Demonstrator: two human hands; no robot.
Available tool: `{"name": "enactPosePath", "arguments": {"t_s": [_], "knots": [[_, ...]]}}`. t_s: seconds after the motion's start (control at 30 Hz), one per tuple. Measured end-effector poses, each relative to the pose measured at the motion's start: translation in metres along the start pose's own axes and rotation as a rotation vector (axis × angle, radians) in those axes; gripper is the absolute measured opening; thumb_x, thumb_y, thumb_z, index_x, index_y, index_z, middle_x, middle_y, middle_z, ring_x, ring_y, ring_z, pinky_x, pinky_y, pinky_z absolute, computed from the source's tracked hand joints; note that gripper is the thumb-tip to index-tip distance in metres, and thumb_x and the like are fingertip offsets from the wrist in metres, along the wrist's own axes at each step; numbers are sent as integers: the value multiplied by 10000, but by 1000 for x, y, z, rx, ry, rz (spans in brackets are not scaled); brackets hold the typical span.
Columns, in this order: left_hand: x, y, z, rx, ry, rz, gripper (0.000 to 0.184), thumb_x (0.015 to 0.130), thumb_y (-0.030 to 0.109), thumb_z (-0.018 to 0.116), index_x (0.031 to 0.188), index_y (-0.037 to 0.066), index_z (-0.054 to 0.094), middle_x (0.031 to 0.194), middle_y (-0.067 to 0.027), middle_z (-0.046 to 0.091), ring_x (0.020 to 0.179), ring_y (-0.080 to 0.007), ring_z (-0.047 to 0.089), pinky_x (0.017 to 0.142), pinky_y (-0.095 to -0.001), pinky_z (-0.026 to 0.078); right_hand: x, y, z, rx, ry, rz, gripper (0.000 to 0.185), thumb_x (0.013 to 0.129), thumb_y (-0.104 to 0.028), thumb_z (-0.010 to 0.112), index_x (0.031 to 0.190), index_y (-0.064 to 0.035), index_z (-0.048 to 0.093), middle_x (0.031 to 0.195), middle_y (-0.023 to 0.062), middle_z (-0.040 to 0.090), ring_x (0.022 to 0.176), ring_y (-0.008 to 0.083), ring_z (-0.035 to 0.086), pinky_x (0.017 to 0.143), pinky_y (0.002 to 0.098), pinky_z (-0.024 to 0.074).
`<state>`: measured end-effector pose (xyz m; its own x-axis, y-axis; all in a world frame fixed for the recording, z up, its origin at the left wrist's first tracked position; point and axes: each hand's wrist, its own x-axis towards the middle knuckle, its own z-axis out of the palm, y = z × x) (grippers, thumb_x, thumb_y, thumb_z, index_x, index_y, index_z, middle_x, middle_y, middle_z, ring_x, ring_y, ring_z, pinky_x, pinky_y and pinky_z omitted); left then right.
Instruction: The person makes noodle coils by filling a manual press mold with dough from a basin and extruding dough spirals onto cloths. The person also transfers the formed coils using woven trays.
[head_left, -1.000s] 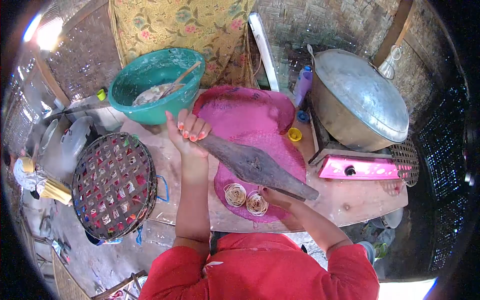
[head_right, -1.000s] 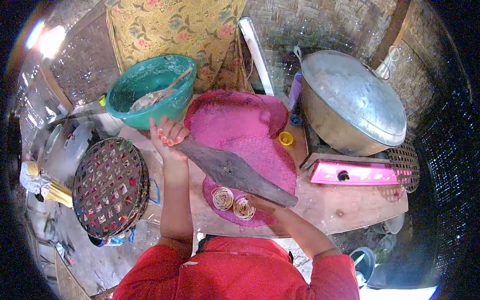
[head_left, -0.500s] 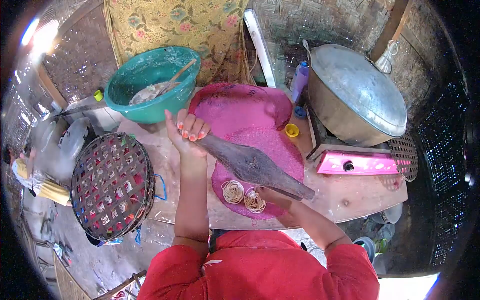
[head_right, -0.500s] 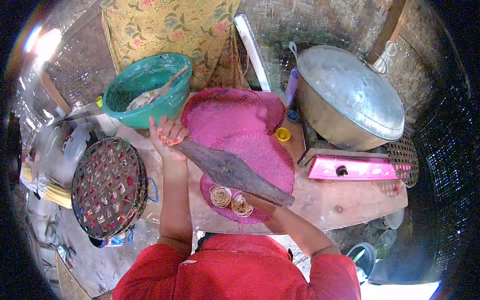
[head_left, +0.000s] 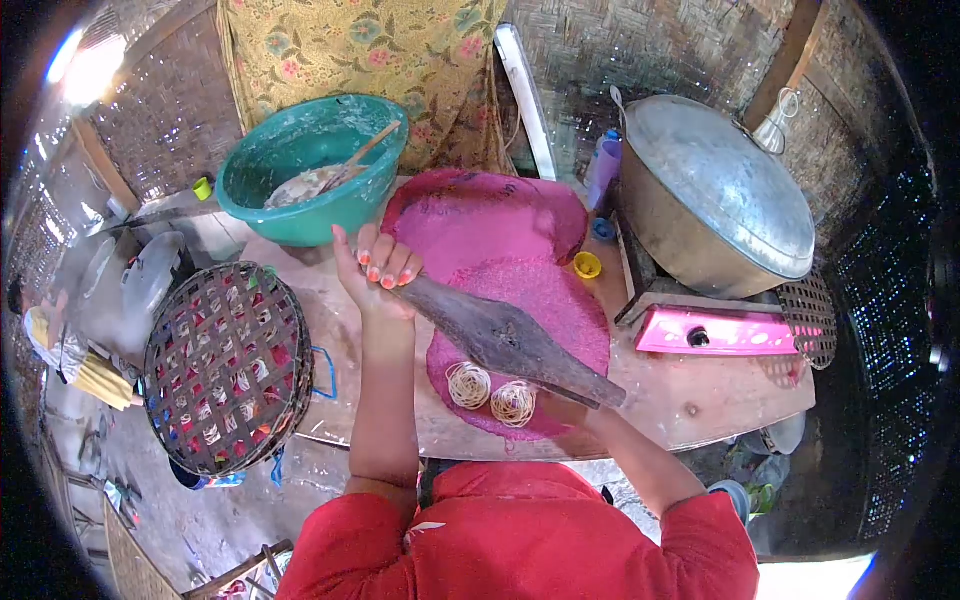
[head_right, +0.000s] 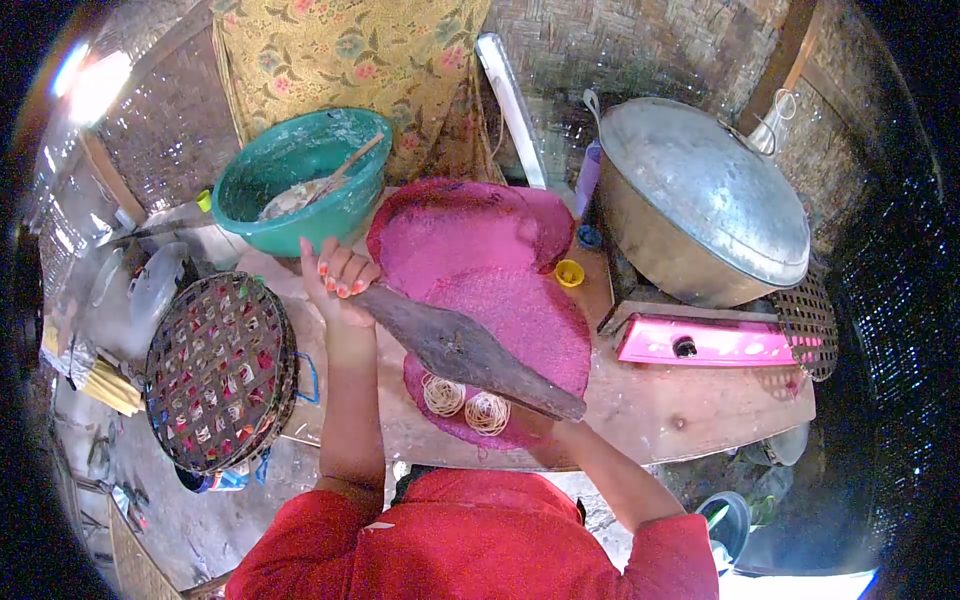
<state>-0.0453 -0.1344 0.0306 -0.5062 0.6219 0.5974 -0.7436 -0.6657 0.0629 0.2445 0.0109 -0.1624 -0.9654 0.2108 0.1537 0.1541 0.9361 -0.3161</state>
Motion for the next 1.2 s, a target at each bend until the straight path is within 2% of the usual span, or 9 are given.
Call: {"name": "enactPosePath", "arguments": {"t_s": [0.03,0.07,0.13,0.17,0.2,0.27,0.5,0.63,1.2], "knots": [[0,-1,-1,-1,1,0,505,963,472,289,594,154,424,426,31,410,337,-104,389,425,-268,352,-6,-3,-4,16,27,32,405,931,-287,453,1241,-30,481,1134,120,591,938,194,606,869,296,483],[2,-2,-2,-6,-6,-19,503,960,475,297,591,157,422,428,31,413,336,-103,390,422,-269,350,-11,-15,-28,577,87,265,417,935,-289,456,1273,-46,461,1136,129,591,940,182,604,840,284,488],[3,-7,-5,-12,-17,-39,501,958,477,305,588,159,421,430,31,416,336,-101,390,420,-269,348,-15,-30,-91,1104,-30,374,432,950,-349,430,1273,-64,462,1107,124,602,884,166,605,744,278,498],[3,-15,-6,-31,23,-72,515,933,532,330,582,164,412,428,38,395,350,-105,391,421,-266,346,-12,-35,-128,1062,-205,253,448,961,-407,402,1240,-66,483,1075,111,613,825,162,609,676,286,504],[3,-25,-7,-51,63,-107,535,907,587,356,576,169,404,427,45,374,365,-109,392,423,-264,343,-14,-52,-157,1062,-202,258,448,961,-407,402,1240,-66,483,1075,111,613,825,162,609,676,286,504],[3,-51,-7,-37,179,-166,546,886,621,360,582,169,395,444,43,361,388,-109,384,445,-269,349,-20,-78,-196,1639,-459,627,543,947,-532,330,1114,-60,540,934,88,633,659,156,575,533,286,462],[-39,-153,-83,-98,734,-318,591,823,703,353,588,162,373,475,41,320,422,-121,328,514,-300,337,-55,-49,-204,1338,-610,1073,691,902,-658,194,948,-75,562,609,21,497,484,122,478,438,266,405],[-63,-180,-126,-179,739,-311,548,864,631,304,594,160,380,455,55,311,407,-106,336,490,-275,342,-57,-44,-192,992,-532,1168,691,904,-650,209,869,-46,544,560,31,490,423,142,466,381,303,388],[-25,-153,-84,-122,711,-332,557,861,624,285,530,179,331,426,45,286,370,-120,293,435,-291,290,-47,-77,-213,791,-363,1101,748,890,-666,208,620,-28,492,485,46,446,358,151,435,322,298,356]]}}
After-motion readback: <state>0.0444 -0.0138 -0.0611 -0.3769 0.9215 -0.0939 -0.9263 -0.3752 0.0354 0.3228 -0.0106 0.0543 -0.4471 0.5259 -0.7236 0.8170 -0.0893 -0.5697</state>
